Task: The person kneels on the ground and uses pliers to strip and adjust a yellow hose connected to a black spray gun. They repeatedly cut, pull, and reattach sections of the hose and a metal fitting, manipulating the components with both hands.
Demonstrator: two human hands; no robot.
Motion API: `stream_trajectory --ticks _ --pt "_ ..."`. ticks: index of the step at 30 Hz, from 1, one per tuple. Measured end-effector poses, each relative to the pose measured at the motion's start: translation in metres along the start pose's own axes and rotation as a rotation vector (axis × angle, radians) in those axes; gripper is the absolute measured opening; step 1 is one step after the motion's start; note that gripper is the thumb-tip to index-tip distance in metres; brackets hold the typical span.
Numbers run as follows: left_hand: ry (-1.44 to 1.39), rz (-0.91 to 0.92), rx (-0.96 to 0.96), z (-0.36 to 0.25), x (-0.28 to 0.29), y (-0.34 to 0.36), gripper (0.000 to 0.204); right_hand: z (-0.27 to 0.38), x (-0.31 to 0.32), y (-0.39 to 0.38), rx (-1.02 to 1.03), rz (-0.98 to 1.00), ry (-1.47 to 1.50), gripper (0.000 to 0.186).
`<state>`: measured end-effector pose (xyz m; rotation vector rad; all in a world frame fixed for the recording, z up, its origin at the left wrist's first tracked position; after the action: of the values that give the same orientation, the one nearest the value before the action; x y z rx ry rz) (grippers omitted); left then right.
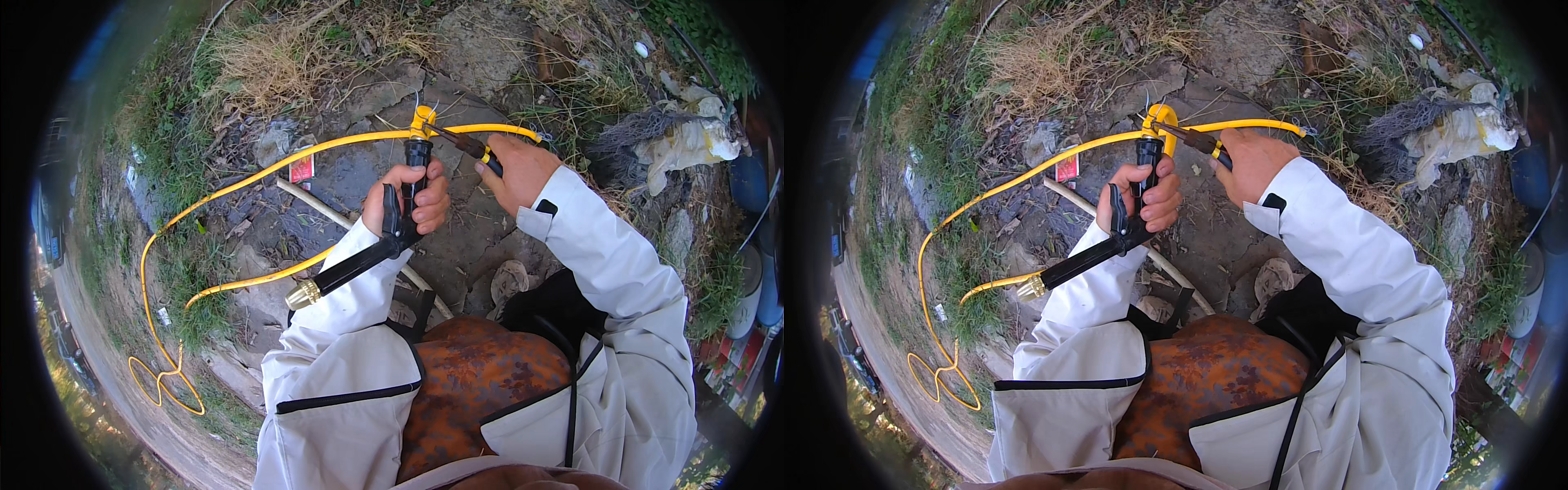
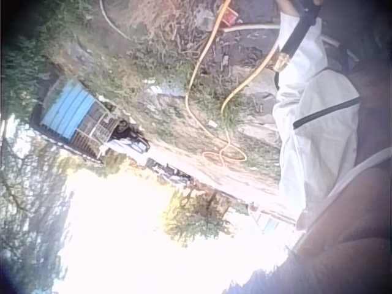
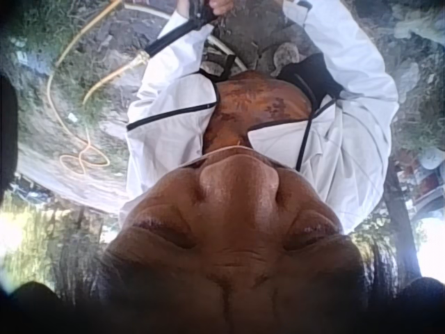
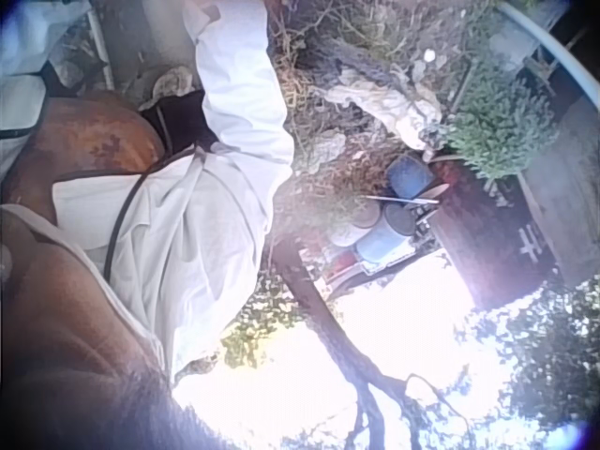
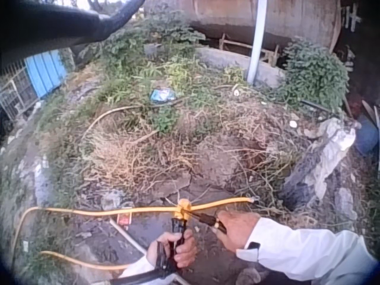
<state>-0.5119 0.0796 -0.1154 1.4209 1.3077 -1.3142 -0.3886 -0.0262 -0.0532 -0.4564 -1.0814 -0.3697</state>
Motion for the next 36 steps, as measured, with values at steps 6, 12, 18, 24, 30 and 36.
stream_trajectory --ticks 6,12,18,24,30,36 --pt "0.122 -0.091 0.030 0.001 0.007 -0.001 0.015 -0.004 0.003 0.002 0.008 -0.057 -0.163 0.029" --pt "0.474 -0.313 -0.031 -0.002 0.011 -0.001 0.015 -0.009 -0.033 0.001 -0.059 0.225 0.497 0.025" --pt "0.451 -0.247 -0.030 0.000 0.004 -0.003 0.017 0.007 -0.059 -0.026 -0.486 0.750 1.656 0.024" --pt "0.722 -0.367 -0.086 -0.005 0.006 -0.003 0.014 0.029 -0.056 -0.038 -0.492 0.859 2.040 0.028" --pt "1.309 -0.417 -0.410 -0.012 0.046 0.000 0.011 0.034 -0.063 -0.043 -0.550 0.884 2.166 0.027" --pt "0.476 -0.218 0.060 -0.008 0.019 -0.007 0.018 -0.003 -0.063 -0.019 -0.328 0.371 1.172 0.024"
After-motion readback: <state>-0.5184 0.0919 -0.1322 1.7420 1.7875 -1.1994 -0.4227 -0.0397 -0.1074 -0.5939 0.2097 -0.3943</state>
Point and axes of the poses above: each hand's wrist, its own y-axis towards the middle knuckle, its own x-axis out of the back of the hand, z = x × y, the point moved 5 cm from there along y, towards the middle knuckle, and after that the axes turned 5 degrees about y, right-handed, at the moved point
